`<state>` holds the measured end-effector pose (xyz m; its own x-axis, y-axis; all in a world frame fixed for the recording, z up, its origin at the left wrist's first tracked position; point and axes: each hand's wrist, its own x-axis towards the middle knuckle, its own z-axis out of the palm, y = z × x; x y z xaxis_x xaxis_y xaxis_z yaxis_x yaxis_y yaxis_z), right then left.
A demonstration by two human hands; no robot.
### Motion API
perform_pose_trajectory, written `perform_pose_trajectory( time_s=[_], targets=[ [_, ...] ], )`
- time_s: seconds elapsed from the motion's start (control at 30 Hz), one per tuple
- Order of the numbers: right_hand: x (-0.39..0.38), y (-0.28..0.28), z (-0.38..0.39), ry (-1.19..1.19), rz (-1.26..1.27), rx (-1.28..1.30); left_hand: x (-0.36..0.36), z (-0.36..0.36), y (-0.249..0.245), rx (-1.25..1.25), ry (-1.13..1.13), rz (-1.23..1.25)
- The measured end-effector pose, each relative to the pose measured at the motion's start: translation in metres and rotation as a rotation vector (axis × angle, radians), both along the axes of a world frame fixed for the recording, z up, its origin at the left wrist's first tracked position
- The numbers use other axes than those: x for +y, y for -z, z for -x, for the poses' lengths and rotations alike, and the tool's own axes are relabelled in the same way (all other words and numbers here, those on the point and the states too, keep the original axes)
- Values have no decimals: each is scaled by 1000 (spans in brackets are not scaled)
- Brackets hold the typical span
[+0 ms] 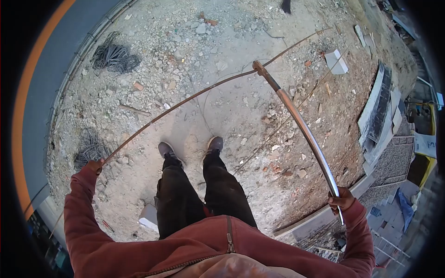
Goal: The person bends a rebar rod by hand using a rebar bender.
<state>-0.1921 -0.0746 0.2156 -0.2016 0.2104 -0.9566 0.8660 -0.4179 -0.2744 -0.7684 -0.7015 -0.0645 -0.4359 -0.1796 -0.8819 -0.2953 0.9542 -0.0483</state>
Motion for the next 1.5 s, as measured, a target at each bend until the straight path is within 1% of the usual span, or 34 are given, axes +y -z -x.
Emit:
perform_pose_trajectory(
  time_s=[0.03, 0.07, 0.1, 0.13, 0.17, 0.23, 0.27, 0.37, 0.47, 0.57, 0.63, 0.67, 0.77, 0.8, 0.87, 0.9, 1.03, 1.07, 1.1, 1.13, 1.17, 1.2, 1.23, 1.3, 1.33, 1.4, 1.47, 1.5],
  targets=[
    [-4, -2, 2, 28, 20, 9, 12, -4, -5, 39, 76, 54],
    [-9, -3, 3, 111, 81, 38, 17, -8, -7, 73, 153, 109],
    [-15, -4, 3, 196, 142, 63, 9, -8, -1, 89, 129, 80],
    [-19, -3, 3, 186, 194, 50, -3, -9, 11, 101, 105, 52],
    [-27, -5, 5, 232, 230, 31, -16, -12, 21, 112, 81, 27],
    [-42, -8, 18, 304, 300, 26, -3, -40, 17, 76, 110, 72],
    [-48, -6, 23, 297, 294, 2, 2, -52, 16, 61, 124, 94],
    [-58, 4, 24, 260, 259, -64, -11, -83, 45, -39, 45, 123],
    [-57, 11, 12, 220, 216, -105, -14, -98, 53, -78, 173, 114],
    [-57, 6, 10, 209, 194, -96, -6, -90, 45, -120, 52, 36],
    [-55, -6, 15, 178, 175, -75, 0, -75, 38, -242, -115, 3],
    [-52, -11, 10, 205, 202, -20, 2, -69, 33, -303, -196, -14],
    [-43, -26, 3, 184, 137, 0, 5, -60, 17, -542, -358, -133],
    [-41, -27, 2, 204, 154, 29, 6, -62, 18, -471, -316, -139],
    [-41, -29, 3, 271, 186, 7, 6, -76, 19, -323, -235, -146],
    [-44, -28, 7, 305, 206, -3, 1, -85, 23, -300, -207, -116],
    [-73, -29, 14, 301, 143, -89, -13, -136, 46, -260, -118, -26],
    [-78, -29, 12, 309, 137, -117, -10, -151, 51, -240, -81, 74],
    [-79, -29, 13, 311, 131, -145, -13, -162, 50, -314, -122, 8],
    [-78, -31, 17, 353, 149, -147, -11, -177, 51, -291, -72, 59],
    [-74, -31, 22, 341, 160, -152, -7, -193, 49, -265, -23, 114],
    [-70, -31, 27, 327, 174, -151, -6, -201, 45, -338, 56, 54],
    [-67, -29, 34, 315, 191, -148, 10, -206, 25, -294, 179, 24],
    [-63, -32, 59, 262, 142, -193, 11, -214, 7, -220, 24, -127],
    [-61, -31, 69, 233, 118, -214, 13, -217, 1, -224, 19, -199],
    [-51, -30, 68, 260, 236, -219, 15, -217, -4, -230, 12, -344],
    [-38, -28, 57, 320, 379, -213, 10, -222, 9, -315, -163, -427],
    [-41, -27, 58, 306, 360, -255, 11, -225, 15, -366, -248, -469]
  ],
)
